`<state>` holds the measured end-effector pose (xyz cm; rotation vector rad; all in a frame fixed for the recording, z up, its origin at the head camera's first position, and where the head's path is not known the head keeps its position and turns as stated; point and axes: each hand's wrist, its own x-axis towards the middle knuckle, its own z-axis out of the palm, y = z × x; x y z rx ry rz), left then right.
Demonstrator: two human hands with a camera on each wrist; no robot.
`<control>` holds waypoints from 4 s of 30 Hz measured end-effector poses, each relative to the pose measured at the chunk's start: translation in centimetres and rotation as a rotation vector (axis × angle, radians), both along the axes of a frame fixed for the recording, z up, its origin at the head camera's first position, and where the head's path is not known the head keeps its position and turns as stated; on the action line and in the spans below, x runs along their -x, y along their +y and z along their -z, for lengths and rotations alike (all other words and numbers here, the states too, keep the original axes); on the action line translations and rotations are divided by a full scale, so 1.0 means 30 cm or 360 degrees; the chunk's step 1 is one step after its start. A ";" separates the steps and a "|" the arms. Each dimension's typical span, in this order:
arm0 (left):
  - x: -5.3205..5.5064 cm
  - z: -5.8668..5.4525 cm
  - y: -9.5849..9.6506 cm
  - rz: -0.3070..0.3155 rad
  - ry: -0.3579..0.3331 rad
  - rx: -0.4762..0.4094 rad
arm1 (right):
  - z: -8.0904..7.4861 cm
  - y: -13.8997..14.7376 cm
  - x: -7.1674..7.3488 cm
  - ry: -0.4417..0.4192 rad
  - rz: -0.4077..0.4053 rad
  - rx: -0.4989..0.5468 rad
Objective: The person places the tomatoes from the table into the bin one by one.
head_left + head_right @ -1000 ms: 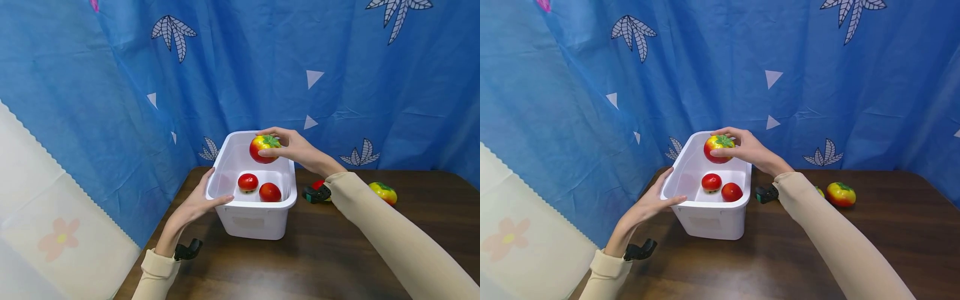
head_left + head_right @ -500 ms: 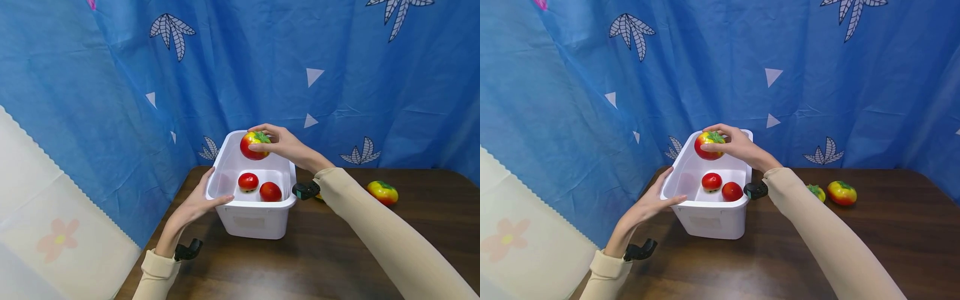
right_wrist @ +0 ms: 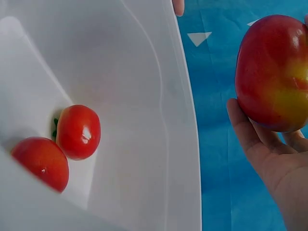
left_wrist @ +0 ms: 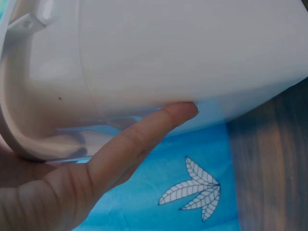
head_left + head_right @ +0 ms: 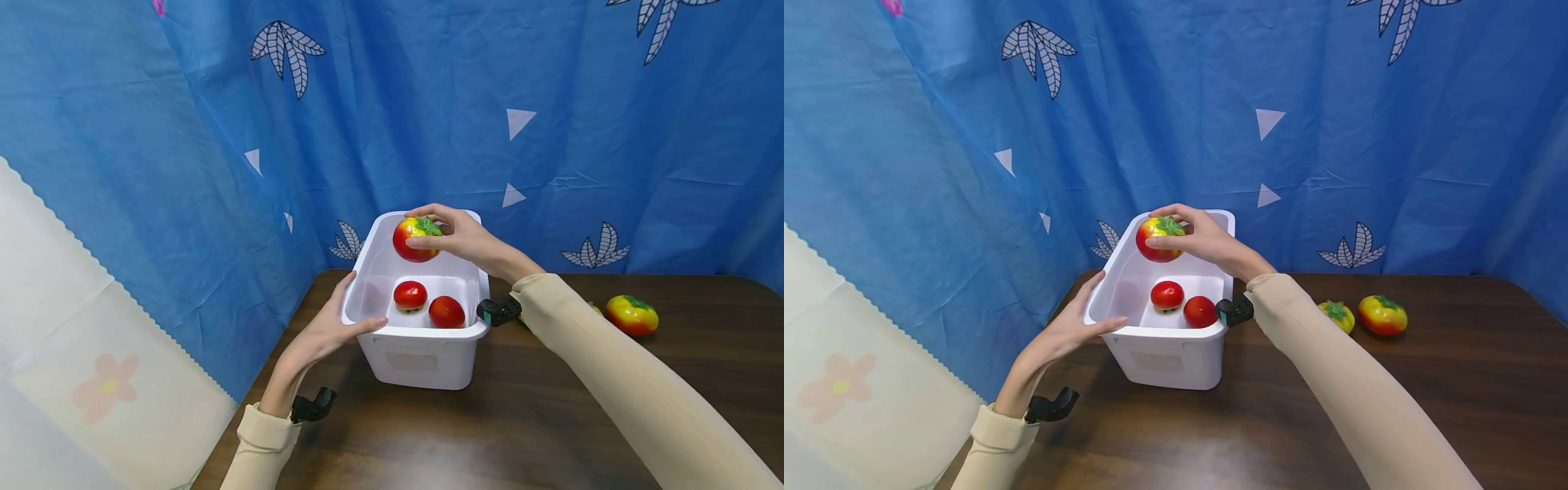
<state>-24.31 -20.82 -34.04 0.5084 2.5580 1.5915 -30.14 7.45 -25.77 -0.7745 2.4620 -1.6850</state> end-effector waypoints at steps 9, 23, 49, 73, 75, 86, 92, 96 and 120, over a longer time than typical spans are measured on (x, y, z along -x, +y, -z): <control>0.003 0.002 0.000 0.0012 -0.0004 0.0003 | 0.004 -0.012 0.012 -0.0003 0.0033 -0.0014; 0.003 -0.005 0.004 0.0005 -0.0006 0.0011 | 0.012 -0.027 0.025 -0.0026 0.0024 0.0017; -0.002 -0.002 0.014 -0.0003 -0.0029 0.0003 | 0.019 0.024 0.004 0.0037 0.0001 0.0109; 0.008 -0.010 -0.004 -0.0007 -0.0005 0.0033 | 0.128 0.600 -0.119 -0.0079 0.0426 -0.0018; 0.010 -0.013 -0.008 0.0003 -0.0005 0.0026 | 0.156 0.660 -0.132 -0.0076 0.0466 0.0000; 0.007 -0.009 -0.010 0.0012 -0.0021 0.0015 | 0.308 0.901 -0.178 -0.0119 0.0687 -0.0061; 0.007 -0.006 -0.006 0.0002 -0.0035 0.0024 | 0.379 0.966 -0.186 -0.0140 0.0703 0.0032; 0.007 -0.003 -0.003 0.0005 -0.0046 0.0005 | 0.408 0.991 -0.182 -0.0168 0.0770 -0.0031; 0.009 -0.006 -0.002 -0.0017 -0.0021 0.0050 | 0.550 1.011 -0.183 -0.0328 0.0840 -0.0455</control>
